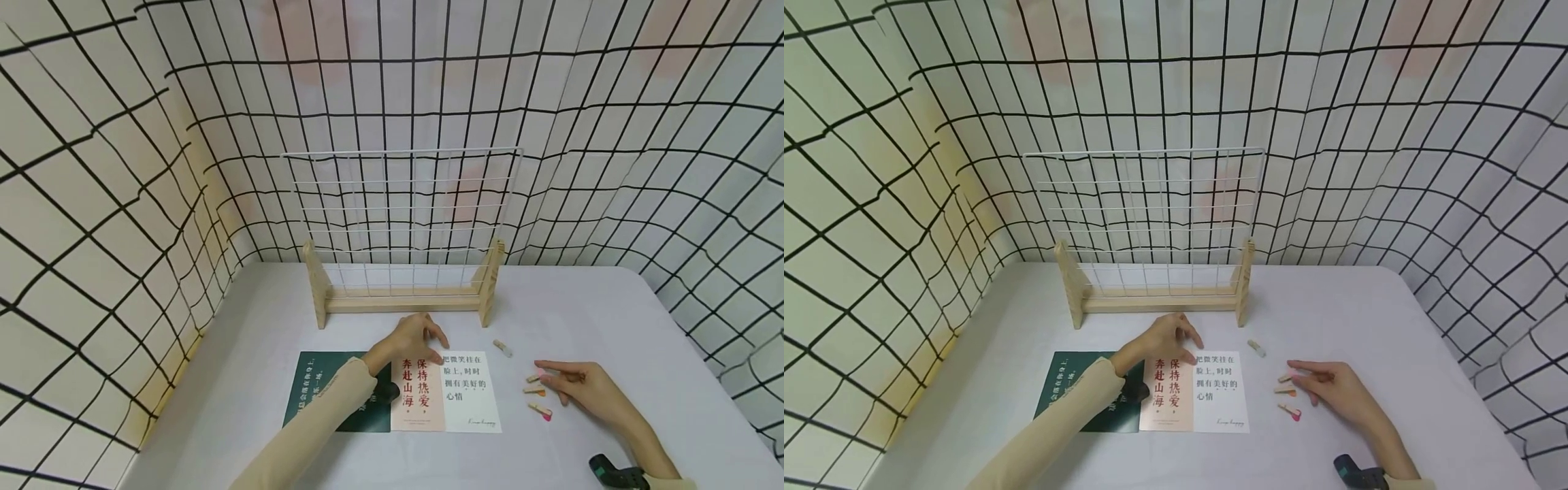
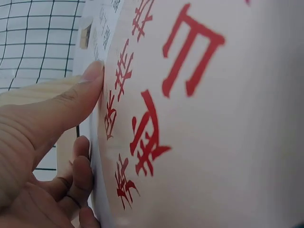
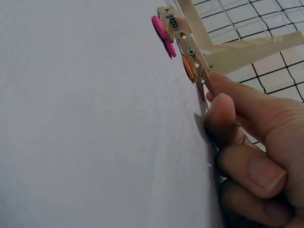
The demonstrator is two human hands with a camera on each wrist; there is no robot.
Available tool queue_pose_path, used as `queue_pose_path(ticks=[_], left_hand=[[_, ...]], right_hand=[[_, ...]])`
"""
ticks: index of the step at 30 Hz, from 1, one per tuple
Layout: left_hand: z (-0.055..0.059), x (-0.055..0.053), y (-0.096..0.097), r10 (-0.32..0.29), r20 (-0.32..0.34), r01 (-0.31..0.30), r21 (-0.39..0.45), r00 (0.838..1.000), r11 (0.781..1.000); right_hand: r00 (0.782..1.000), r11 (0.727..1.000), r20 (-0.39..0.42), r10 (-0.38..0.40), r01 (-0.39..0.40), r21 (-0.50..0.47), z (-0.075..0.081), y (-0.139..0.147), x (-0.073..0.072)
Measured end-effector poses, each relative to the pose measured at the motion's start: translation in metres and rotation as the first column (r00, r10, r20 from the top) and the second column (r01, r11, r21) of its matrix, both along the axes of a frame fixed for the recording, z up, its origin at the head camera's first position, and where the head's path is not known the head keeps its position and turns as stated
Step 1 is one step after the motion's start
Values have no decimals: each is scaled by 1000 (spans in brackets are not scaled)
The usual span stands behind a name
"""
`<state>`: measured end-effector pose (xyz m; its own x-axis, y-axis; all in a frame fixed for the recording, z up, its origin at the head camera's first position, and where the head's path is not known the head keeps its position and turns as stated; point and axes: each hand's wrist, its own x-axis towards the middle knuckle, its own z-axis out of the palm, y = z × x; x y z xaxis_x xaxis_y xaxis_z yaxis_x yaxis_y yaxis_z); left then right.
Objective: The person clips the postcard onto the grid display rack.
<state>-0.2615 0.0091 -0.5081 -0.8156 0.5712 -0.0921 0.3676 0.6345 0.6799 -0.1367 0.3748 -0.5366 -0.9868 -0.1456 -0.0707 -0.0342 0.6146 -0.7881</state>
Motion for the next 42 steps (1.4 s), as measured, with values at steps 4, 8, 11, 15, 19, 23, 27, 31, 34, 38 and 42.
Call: queue_pose_path(ticks=[4, 8, 11, 15, 19, 23, 27, 31, 34, 38, 42], left_hand=[[-1, 1, 1, 15, -4, -15, 0, 1000, 1000], [-2, 1, 2, 18, -19, -18, -6, 1000, 1000], [-3, 2, 1, 19, -29, -20, -9, 999, 1000], [-3, 2, 2, 22, -41, -23, -21, 999, 1000], [-4, 2, 3, 21, -42, -22, -33, 999, 999], [-5, 3, 3, 31, -28, -32, -27, 999, 999], [-5, 4, 2, 47, -8, -47, -6, 999, 999], [-5, 5, 1, 57, 28, -58, 34, 998, 998], [-6, 6, 1, 62, 53, -66, 70, 997, 995], [-7, 6, 0, 40, 60, -46, 104, 997, 994], [-4, 4, -2, -33, 55, 28, 92, 998, 995]], right_hand=[[1000, 1000, 22, -22, 22, -13, 2, -2, -2], [998, 999, 28, -51, 51, -14, 1, -3, -1], [998, 998, 18, -67, 67, -14, 0, -4, -1], [997, 997, 9, -71, 72, -7, -1, -4, -1], [996, 997, 20, -83, 83, 11, -2, -4, -1], [994, 996, 62, -87, 87, -1, -2, -3, -1], [992, 995, 96, -87, 90, -30, -1, -4, 0], [990, 994, 103, -100, 104, -36, 1, -5, 2], [990, 994, 104, -98, 102, -35, 1, -5, 2], [989, 994, 106, -101, 105, -33, 0, -5, 3], [989, 993, 105, -104, 109, -41, 0, -5, 2]])
